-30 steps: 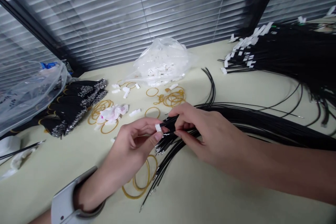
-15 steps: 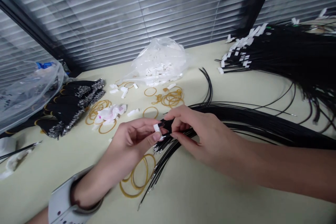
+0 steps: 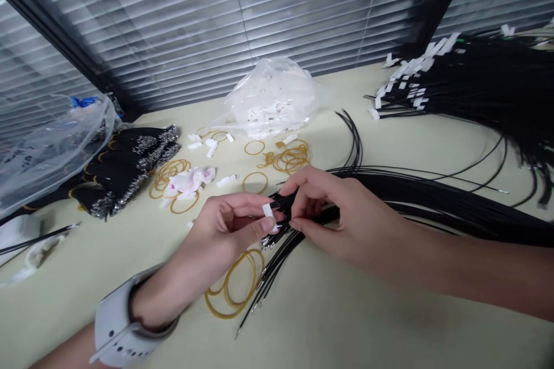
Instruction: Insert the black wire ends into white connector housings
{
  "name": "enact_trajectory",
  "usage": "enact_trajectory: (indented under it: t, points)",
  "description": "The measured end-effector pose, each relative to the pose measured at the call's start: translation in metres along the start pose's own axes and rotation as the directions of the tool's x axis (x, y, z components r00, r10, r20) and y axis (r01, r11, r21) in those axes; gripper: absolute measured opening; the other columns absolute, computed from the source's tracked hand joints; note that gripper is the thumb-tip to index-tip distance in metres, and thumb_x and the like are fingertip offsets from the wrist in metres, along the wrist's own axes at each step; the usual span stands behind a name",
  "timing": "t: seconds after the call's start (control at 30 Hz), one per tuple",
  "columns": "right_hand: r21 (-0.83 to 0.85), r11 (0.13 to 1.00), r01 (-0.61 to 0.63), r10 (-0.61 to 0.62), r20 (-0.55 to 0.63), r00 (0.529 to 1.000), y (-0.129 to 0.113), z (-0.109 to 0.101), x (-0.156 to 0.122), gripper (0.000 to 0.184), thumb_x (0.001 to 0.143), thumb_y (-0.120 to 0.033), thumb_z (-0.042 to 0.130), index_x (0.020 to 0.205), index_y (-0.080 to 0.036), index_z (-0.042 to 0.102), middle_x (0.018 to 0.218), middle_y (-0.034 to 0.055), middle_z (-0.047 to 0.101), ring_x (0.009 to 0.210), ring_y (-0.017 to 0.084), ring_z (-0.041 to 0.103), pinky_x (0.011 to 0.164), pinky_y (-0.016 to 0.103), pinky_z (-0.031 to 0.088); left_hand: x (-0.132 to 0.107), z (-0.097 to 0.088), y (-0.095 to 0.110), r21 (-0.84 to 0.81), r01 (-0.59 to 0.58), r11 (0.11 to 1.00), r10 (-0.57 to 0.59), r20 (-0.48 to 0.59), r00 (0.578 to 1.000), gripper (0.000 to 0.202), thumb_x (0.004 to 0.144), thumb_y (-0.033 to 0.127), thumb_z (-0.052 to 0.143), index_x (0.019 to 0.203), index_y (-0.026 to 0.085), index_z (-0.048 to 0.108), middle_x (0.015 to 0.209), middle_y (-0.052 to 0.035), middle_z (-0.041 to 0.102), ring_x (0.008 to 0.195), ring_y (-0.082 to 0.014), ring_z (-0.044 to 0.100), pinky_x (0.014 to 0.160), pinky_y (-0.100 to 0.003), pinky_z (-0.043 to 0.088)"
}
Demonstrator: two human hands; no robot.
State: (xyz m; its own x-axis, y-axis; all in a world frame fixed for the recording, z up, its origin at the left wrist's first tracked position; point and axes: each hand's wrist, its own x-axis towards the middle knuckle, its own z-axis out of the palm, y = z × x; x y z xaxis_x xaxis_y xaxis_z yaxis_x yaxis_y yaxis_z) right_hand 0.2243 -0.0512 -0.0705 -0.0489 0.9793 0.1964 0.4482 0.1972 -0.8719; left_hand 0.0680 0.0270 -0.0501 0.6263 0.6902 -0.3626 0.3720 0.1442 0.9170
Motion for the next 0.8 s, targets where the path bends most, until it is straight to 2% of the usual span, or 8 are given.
enact_trajectory:
  t: [0.07, 0.23, 0.43, 0.63, 0.8]
  points:
    - [-0.028, 1.0, -0.001, 0.001, -0.015, 1.0, 0.0, 0.002, 0.0, 0.027, 0.072, -0.01, 0.043, 0.096, -0.024, 0.044, 0.069, -0.0081, 0.053, 0.063, 0.001, 0.049, 0.054, 0.012, 0.037, 0.0, 0.001, -0.001, 0.005, 0.002, 1.0, -0.002, 0.01, 1.0, 0.025, 0.064, 0.031, 0.063, 0.081, 0.013, 0.059, 0.079, -0.0038, 0.064, 0.065, -0.001, 0.056, 0.059, -0.008, 0.045]
    - [-0.029, 0.999, 0.02, -0.021, -0.052, 0.998, 0.001, 0.009, -0.001, 0.018, 0.073, -0.01, 0.042, 0.086, -0.022, 0.047, 0.068, -0.0085, 0.052, 0.061, 0.001, 0.047, 0.055, 0.012, 0.036, 0.0, 0.003, -0.002, -0.031, 0.035, 0.999, -0.036, -0.056, 0.998, 0.034, 0.061, 0.031, 0.065, 0.088, 0.013, 0.055, 0.08, -0.0059, 0.064, 0.068, -0.0061, 0.059, 0.062, -0.014, 0.048]
    - [-0.104, 0.992, 0.069, -0.077, -0.074, 0.994, 0.002, 0.013, -0.001, 0.012, 0.072, -0.008, 0.043, 0.078, -0.018, 0.047, 0.066, -0.0083, 0.05, 0.059, 0.0, 0.043, 0.054, 0.012, 0.032, -0.003, 0.006, 0.001, 0.021, 0.046, 0.999, -0.045, -0.049, 0.998, 0.032, 0.06, 0.033, 0.066, 0.082, 0.012, 0.057, 0.078, -0.005, 0.065, 0.069, -0.0062, 0.059, 0.061, -0.013, 0.046]
    - [-0.16, 0.97, 0.186, -0.199, -0.071, 0.978, 0.001, 0.013, -0.001, 0.012, 0.073, -0.005, 0.042, 0.073, -0.015, 0.047, 0.068, -0.0069, 0.051, 0.063, 0.0, 0.043, 0.058, 0.011, 0.032, -0.002, 0.003, -0.001, -0.065, 0.052, 0.997, -0.055, -0.037, 0.998, 0.032, 0.059, 0.033, 0.066, 0.082, 0.012, 0.057, 0.076, -0.0042, 0.064, 0.063, -0.0039, 0.057, 0.06, -0.013, 0.048]
    - [-0.167, 0.962, 0.216, -0.233, -0.092, 0.968, 0.0, 0.016, -0.003, 0.012, 0.072, -0.003, 0.042, 0.072, -0.014, 0.045, 0.068, -0.0065, 0.048, 0.064, 0.0, 0.041, 0.058, 0.012, 0.031, -0.002, 0.006, 0.001, -0.063, 0.032, 0.998, -0.034, -0.029, 0.999, 0.029, 0.06, 0.031, 0.066, 0.078, 0.011, 0.056, 0.075, -0.0038, 0.064, 0.064, -0.0037, 0.057, 0.06, -0.012, 0.047]
